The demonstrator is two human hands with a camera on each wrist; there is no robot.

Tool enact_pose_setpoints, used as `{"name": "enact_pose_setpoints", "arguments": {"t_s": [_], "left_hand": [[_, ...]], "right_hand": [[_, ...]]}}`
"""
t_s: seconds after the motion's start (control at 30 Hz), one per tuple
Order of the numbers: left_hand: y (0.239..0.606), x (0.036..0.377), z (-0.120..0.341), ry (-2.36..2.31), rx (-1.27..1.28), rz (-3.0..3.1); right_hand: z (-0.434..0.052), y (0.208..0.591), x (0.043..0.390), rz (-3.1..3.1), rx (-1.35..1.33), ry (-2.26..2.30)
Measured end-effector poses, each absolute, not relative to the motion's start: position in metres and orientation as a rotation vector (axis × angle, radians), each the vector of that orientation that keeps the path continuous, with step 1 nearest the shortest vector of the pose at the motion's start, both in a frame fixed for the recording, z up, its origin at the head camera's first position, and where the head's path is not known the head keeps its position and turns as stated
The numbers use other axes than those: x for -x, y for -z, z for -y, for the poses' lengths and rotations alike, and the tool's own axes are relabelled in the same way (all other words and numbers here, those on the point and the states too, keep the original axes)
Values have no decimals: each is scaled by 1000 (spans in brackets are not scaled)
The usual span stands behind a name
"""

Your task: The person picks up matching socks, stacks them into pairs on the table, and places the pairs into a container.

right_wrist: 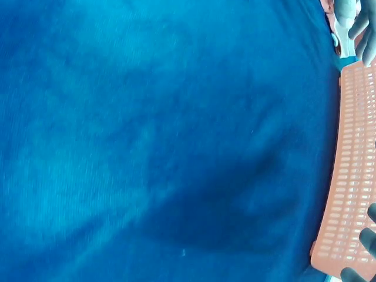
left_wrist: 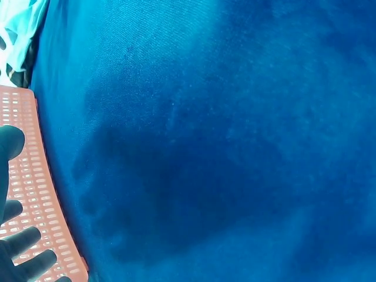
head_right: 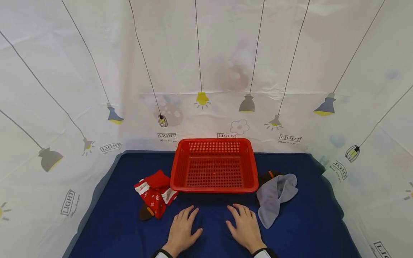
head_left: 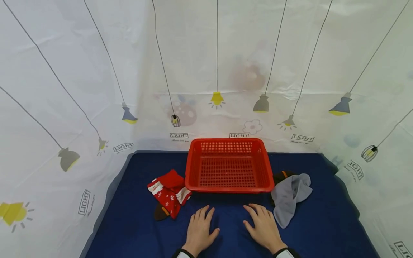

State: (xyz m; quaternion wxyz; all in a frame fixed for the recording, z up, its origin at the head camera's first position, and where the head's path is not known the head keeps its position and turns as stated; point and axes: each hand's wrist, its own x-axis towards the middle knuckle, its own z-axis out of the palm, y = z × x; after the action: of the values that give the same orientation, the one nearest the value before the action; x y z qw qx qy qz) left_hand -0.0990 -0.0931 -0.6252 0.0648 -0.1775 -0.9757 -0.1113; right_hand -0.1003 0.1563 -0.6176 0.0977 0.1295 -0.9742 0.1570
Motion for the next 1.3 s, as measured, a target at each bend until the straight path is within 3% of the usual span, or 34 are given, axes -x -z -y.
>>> {"name": "enact_pose_setpoints", "arguments": {"t_s": [0.37,1.0,1.3], "left_hand": [[629,99,90,379,520,2977],[630,96,90,444,482,2999],[631,95,87,458,474,2998]], "right_hand": [[-181,626,112,2783,-305,-461],[-247,628,145,2913,137,-388],[-252,642,143,2871,100,-334]]}}
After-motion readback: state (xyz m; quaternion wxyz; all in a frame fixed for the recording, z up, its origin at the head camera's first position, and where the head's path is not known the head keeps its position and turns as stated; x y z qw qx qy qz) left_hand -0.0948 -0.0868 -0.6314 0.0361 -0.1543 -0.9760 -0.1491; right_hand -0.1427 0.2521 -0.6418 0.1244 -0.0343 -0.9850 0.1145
